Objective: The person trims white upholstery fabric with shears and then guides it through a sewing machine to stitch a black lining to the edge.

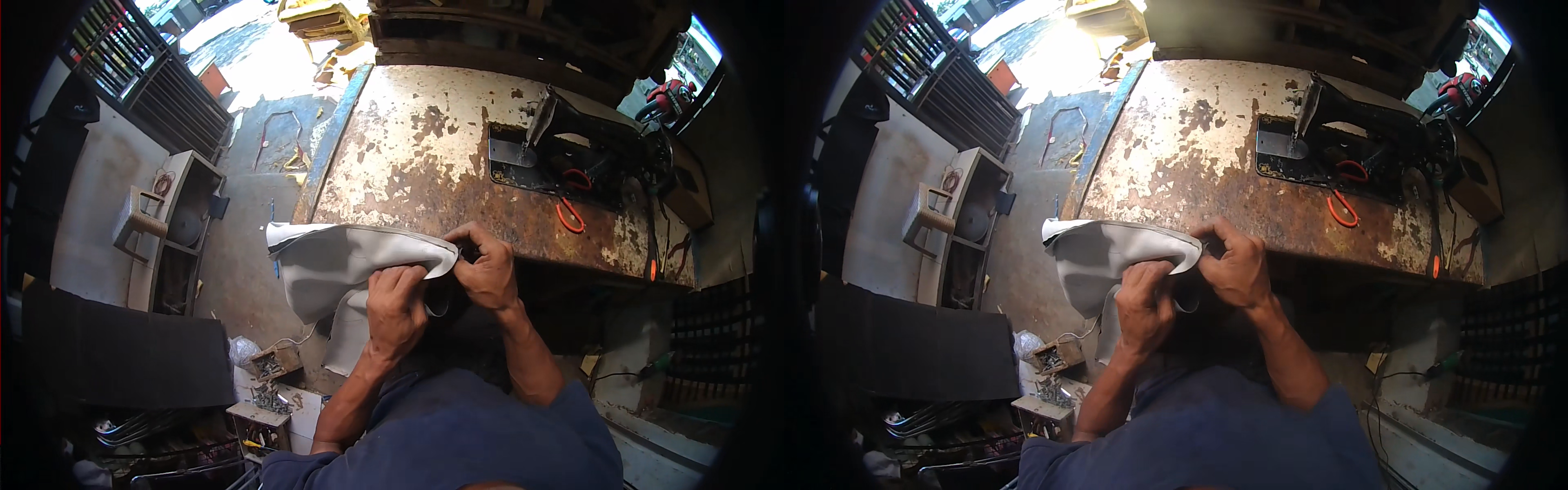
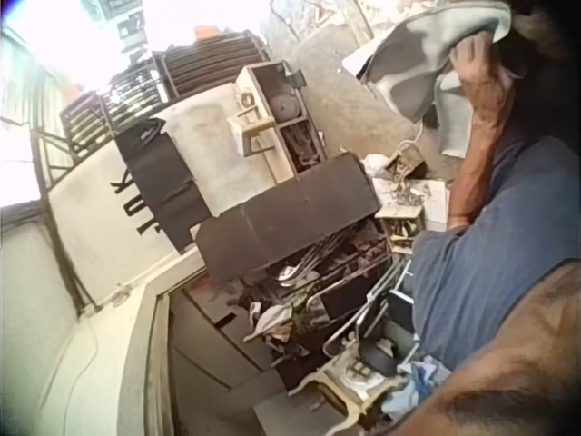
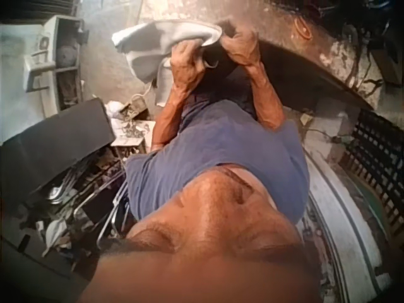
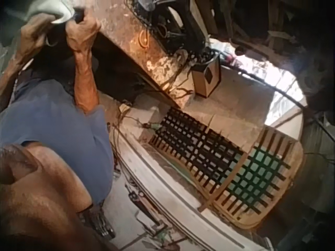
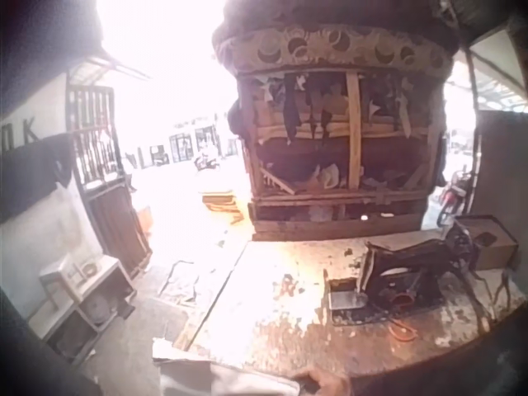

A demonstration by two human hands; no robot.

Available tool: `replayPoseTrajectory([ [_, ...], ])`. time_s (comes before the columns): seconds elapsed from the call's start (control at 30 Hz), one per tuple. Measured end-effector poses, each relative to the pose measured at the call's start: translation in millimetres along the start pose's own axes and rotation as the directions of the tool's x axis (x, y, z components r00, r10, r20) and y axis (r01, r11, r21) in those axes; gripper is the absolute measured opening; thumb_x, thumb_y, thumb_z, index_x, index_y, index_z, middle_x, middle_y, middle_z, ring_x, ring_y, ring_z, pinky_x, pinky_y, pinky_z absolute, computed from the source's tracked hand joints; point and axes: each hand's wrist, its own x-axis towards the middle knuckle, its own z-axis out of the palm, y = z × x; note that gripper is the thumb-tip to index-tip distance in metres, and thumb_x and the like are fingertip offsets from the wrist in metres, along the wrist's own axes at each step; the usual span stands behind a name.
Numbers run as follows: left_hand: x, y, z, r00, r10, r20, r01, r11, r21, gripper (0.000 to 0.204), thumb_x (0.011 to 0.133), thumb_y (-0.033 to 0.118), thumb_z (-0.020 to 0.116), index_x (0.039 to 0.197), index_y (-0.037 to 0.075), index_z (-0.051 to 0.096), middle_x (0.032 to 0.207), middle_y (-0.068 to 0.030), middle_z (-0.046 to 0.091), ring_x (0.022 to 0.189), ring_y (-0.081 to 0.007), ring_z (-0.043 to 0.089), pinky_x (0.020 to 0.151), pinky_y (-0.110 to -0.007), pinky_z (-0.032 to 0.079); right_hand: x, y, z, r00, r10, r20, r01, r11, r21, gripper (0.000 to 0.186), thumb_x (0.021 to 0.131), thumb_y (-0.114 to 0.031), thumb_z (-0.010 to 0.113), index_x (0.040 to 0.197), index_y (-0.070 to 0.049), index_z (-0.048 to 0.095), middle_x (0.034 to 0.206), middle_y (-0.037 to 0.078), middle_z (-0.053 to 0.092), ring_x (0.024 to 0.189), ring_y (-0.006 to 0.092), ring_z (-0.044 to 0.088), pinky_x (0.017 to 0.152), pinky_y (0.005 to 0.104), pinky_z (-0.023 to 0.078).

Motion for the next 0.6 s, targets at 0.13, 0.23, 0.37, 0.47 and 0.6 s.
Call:
replayPoseTrajectory([
  [0.13, 7, -11, -29, 0.999, -0.025, 0.036, 0.026, 1.0, -0.007, 0.024, 0.087, -0.004, 0.066, 0.109, 0.004, 0.065, 0.088, -0.016, 0.065, 0.078, -0.0382, 0.065, 0.069, -0.047, 0.05, -3, 9, -1, 0.995, -0.087, 0.047, 0.094, 0.983, -0.16, 0.03, 0.082, 0.0, 0.074, 0.112, -0.002, 0.071, 0.093, 0.01, 0.071, 0.079, 0.0201, 0.069, 0.072, 0.0294, 0.055],
  [0.23, 25, -12, -48, 0.998, 0.061, 0.031, -0.064, 0.992, 0.112, 0.023, 0.087, -0.005, 0.064, 0.109, 0.003, 0.064, 0.085, -0.0169, 0.063, 0.074, -0.0392, 0.065, 0.063, -0.047, 0.051, -8, -3, 18, 0.937, -0.339, -0.082, 0.31, 0.918, -0.246, 0.04, 0.079, -0.004, 0.076, 0.118, -0.005, 0.069, 0.105, 0.012, 0.067, 0.089, 0.0288, 0.067, 0.078, 0.0368, 0.056],
  [0.37, 53, 12, -86, 0.99, 0.13, -0.047, -0.116, 0.969, 0.217, 0.018, 0.088, -0.006, 0.063, 0.104, 0.001, 0.062, 0.084, -0.0179, 0.063, 0.074, -0.0397, 0.065, 0.065, -0.046, 0.051, -22, -49, 32, 0.764, -0.642, 0.064, 0.642, 0.767, 0.021, 0.051, 0.077, -0.013, 0.083, 0.125, -0.009, 0.067, 0.118, 0.01, 0.065, 0.104, 0.0308, 0.062, 0.095, 0.0448, 0.053],
  [0.47, 73, 34, -113, 0.989, 0.14, 0.051, -0.148, 0.964, 0.221, 0.013, 0.092, -0.005, 0.064, 0.105, -0.001, 0.064, 0.089, -0.0213, 0.068, 0.078, -0.0411, 0.07, 0.069, -0.043, 0.054, -10, -54, 52, 0.748, -0.663, 0.032, 0.658, 0.733, -0.173, 0.05, 0.076, -0.019, 0.086, 0.122, -0.011, 0.07, 0.117, 0.008, 0.067, 0.103, 0.0297, 0.061, 0.096, 0.045, 0.051],
  [0.6, 81, 57, -139, 0.996, 0.061, 0.067, -0.069, 0.988, 0.135, 0.009, 0.095, -0.001, 0.063, 0.104, 0.0, 0.063, 0.083, -0.0187, 0.068, 0.073, -0.0335, 0.071, 0.067, -0.039, 0.053, 18, -61, 52, 0.736, -0.675, 0.038, 0.673, 0.726, -0.142, 0.035, 0.078, -0.024, 0.085, 0.11, -0.015, 0.075, 0.105, 0.002, 0.071, 0.09, 0.027, 0.058, 0.081, 0.0425, 0.047],
])
